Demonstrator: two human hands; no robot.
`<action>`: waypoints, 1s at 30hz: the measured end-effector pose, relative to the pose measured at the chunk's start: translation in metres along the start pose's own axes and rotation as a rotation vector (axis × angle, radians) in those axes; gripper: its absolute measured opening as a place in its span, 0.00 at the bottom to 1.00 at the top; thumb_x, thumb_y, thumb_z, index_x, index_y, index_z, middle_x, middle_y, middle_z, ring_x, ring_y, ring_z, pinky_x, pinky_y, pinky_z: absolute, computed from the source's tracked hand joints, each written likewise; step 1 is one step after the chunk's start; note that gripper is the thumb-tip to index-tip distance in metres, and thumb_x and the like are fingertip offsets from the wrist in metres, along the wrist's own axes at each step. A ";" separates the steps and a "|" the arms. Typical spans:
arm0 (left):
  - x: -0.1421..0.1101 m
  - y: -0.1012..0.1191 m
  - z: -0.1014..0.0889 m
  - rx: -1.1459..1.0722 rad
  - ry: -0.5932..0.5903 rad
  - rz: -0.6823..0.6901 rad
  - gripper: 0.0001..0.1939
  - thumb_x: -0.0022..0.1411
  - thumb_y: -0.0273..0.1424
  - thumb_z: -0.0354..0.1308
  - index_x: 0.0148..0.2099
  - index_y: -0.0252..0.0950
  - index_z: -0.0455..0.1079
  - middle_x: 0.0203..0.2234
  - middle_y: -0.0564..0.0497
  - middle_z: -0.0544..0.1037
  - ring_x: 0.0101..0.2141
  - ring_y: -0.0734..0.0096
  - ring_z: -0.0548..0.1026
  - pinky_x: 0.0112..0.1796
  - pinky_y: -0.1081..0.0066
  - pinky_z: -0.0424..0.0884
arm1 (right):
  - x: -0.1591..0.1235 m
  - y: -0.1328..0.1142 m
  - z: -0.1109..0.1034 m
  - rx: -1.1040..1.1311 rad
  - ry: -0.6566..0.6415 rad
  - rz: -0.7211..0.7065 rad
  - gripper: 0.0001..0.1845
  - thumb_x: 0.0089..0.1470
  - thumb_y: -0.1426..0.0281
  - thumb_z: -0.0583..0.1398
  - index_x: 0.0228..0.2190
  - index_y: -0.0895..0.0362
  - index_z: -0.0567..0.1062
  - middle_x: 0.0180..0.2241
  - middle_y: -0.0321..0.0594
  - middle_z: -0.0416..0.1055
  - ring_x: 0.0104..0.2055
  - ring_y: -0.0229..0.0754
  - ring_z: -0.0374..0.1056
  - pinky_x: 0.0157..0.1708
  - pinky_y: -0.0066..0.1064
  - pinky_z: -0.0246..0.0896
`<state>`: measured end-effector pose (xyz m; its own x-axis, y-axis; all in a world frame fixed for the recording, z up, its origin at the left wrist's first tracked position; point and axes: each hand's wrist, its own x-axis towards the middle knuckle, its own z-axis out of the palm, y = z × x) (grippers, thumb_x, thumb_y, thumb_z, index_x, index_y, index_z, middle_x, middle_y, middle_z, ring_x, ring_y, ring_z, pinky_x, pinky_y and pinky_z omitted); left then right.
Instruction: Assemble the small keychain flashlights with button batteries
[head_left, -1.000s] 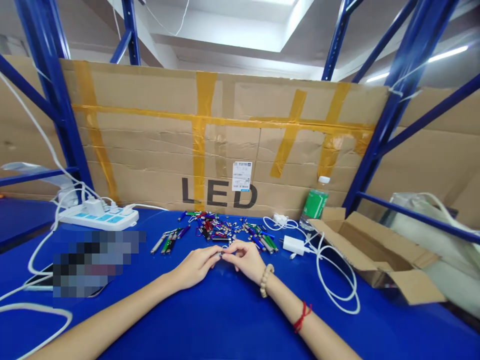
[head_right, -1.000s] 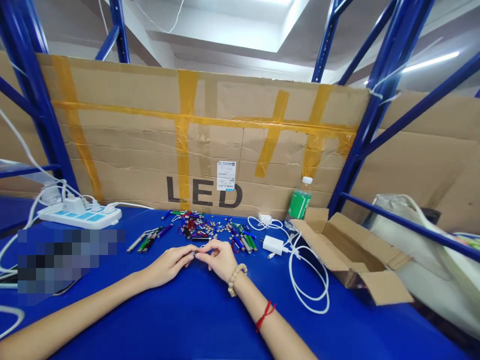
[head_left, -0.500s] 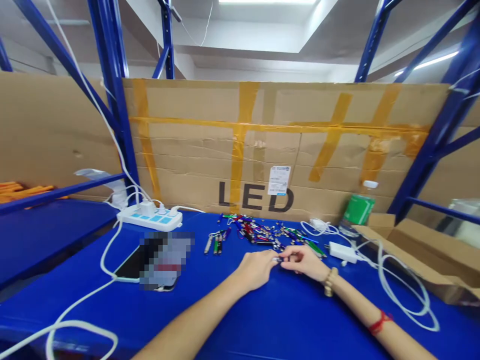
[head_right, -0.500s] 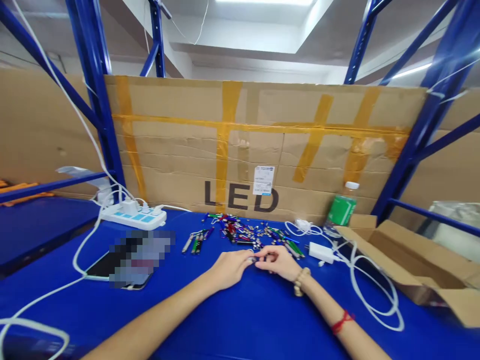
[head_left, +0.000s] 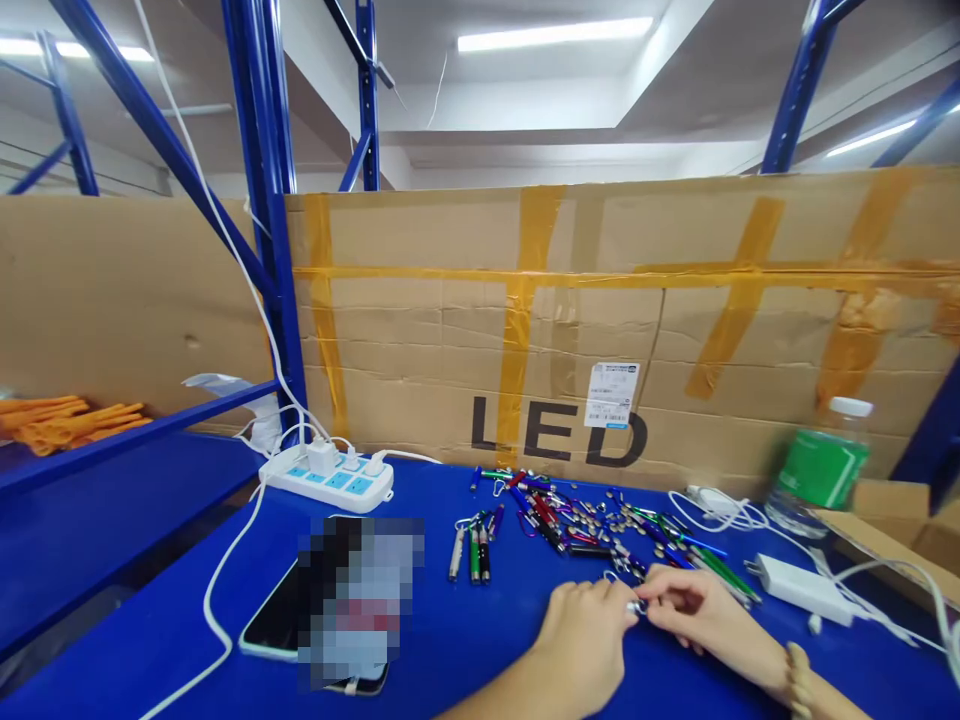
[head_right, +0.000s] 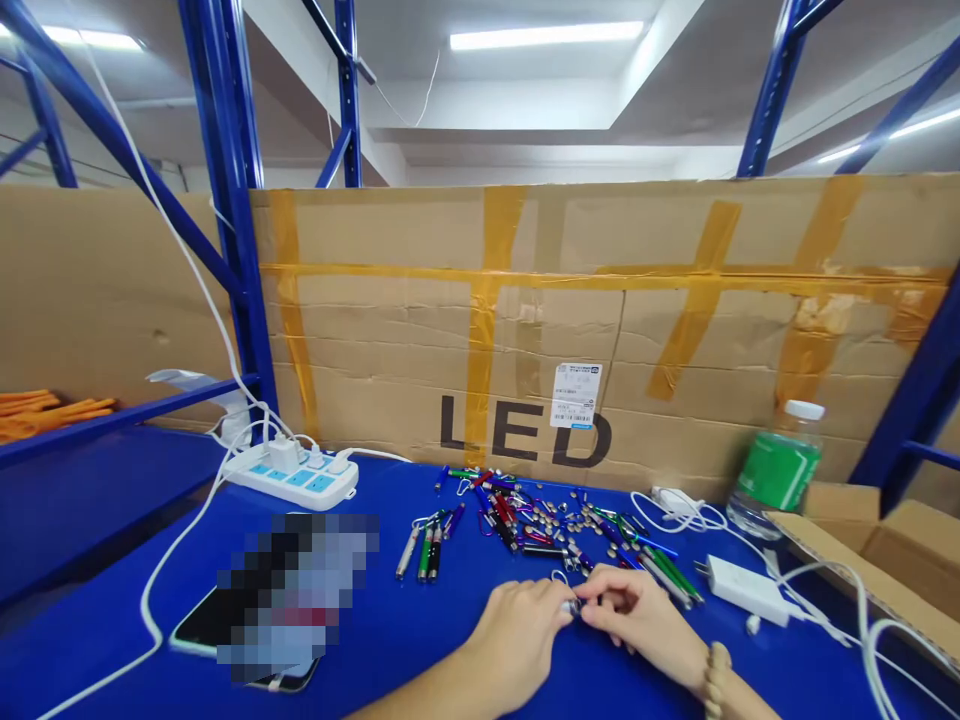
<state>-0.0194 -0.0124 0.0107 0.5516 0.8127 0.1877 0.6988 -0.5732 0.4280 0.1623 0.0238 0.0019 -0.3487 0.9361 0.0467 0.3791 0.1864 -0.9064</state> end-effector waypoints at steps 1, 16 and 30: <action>0.000 0.001 -0.001 -0.017 0.001 -0.029 0.12 0.64 0.28 0.40 0.45 0.36 0.62 0.41 0.46 0.74 0.42 0.60 0.72 0.42 0.62 0.66 | 0.000 -0.002 0.002 0.007 -0.009 0.001 0.22 0.34 0.52 0.64 0.23 0.59 0.75 0.21 0.34 0.61 0.15 0.28 0.55 0.13 0.23 0.52; 0.001 -0.002 0.002 -0.025 0.016 0.009 0.05 0.65 0.27 0.40 0.42 0.37 0.56 0.41 0.47 0.74 0.42 0.64 0.72 0.39 0.69 0.67 | -0.012 -0.019 0.004 -0.172 0.030 -0.379 0.21 0.46 0.55 0.59 0.16 0.59 0.70 0.21 0.39 0.65 0.24 0.36 0.63 0.23 0.28 0.60; 0.003 -0.008 0.007 -0.127 0.133 0.052 0.05 0.63 0.25 0.42 0.39 0.39 0.57 0.38 0.49 0.75 0.38 0.67 0.74 0.36 0.73 0.66 | -0.004 -0.026 0.004 -0.146 0.009 -0.306 0.18 0.44 0.58 0.61 0.16 0.59 0.68 0.19 0.36 0.64 0.21 0.33 0.59 0.19 0.27 0.55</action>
<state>-0.0205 -0.0064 0.0015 0.5146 0.7938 0.3242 0.6034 -0.6039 0.5208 0.1505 0.0143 0.0235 -0.4578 0.8325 0.3120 0.3770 0.4996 -0.7800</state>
